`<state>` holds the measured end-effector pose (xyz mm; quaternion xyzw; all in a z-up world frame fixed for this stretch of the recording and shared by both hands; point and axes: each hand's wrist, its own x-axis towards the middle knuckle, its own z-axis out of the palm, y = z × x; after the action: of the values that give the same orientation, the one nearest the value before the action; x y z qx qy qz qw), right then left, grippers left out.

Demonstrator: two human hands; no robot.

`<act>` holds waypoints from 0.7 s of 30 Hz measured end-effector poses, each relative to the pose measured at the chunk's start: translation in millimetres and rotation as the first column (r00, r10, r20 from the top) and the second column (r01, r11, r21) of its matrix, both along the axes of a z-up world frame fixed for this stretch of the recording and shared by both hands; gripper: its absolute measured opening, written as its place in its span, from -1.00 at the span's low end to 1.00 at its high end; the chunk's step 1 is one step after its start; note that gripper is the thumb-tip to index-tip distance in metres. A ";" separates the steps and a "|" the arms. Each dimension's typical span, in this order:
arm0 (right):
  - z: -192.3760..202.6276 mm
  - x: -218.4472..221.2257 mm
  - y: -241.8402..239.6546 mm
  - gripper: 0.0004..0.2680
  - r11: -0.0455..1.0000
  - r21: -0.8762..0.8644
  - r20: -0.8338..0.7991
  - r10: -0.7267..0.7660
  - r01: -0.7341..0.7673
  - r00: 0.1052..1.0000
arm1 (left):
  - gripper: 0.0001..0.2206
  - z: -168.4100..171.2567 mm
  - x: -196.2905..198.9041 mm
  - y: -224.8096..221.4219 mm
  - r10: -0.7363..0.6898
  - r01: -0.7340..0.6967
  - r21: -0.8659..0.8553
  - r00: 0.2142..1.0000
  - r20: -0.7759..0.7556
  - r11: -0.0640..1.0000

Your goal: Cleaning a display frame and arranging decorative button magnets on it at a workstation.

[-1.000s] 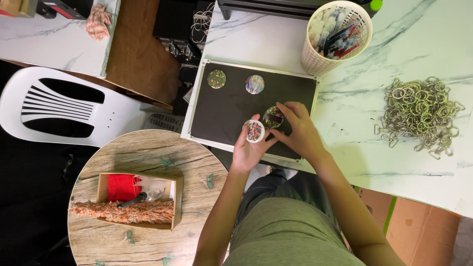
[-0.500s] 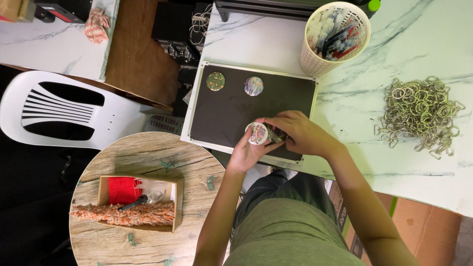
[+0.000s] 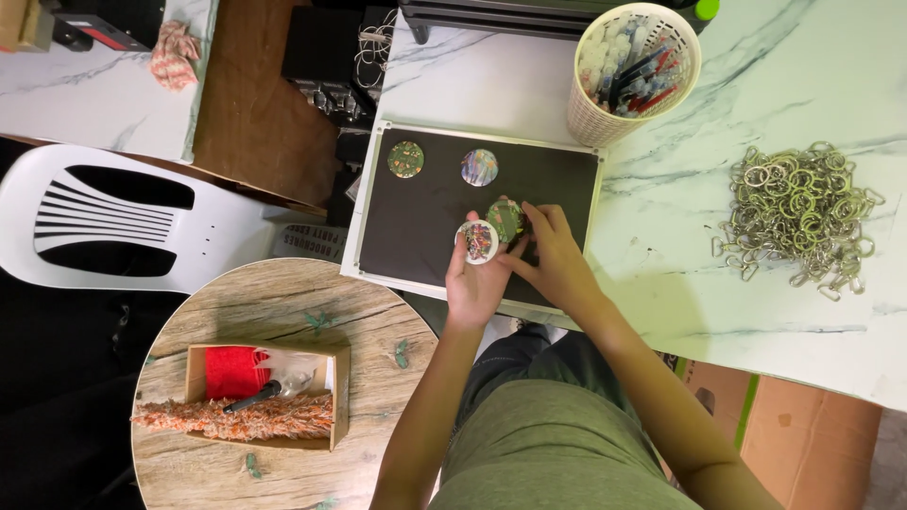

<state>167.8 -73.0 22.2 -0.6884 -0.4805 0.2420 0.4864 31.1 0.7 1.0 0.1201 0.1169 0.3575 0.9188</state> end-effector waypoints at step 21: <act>-18.8 59.6 6.0 -0.44 0.978 0.040 0.238 0.190 -0.206 0.952 | -0.65 -32.2 -6.9 1.3 -0.090 0.078 -0.092 0.987 -0.132 0.993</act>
<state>227.4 -67.0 3.4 -0.6443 -0.6085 0.1914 0.4220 24.2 2.0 -31.2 0.1090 0.1896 0.3041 0.9272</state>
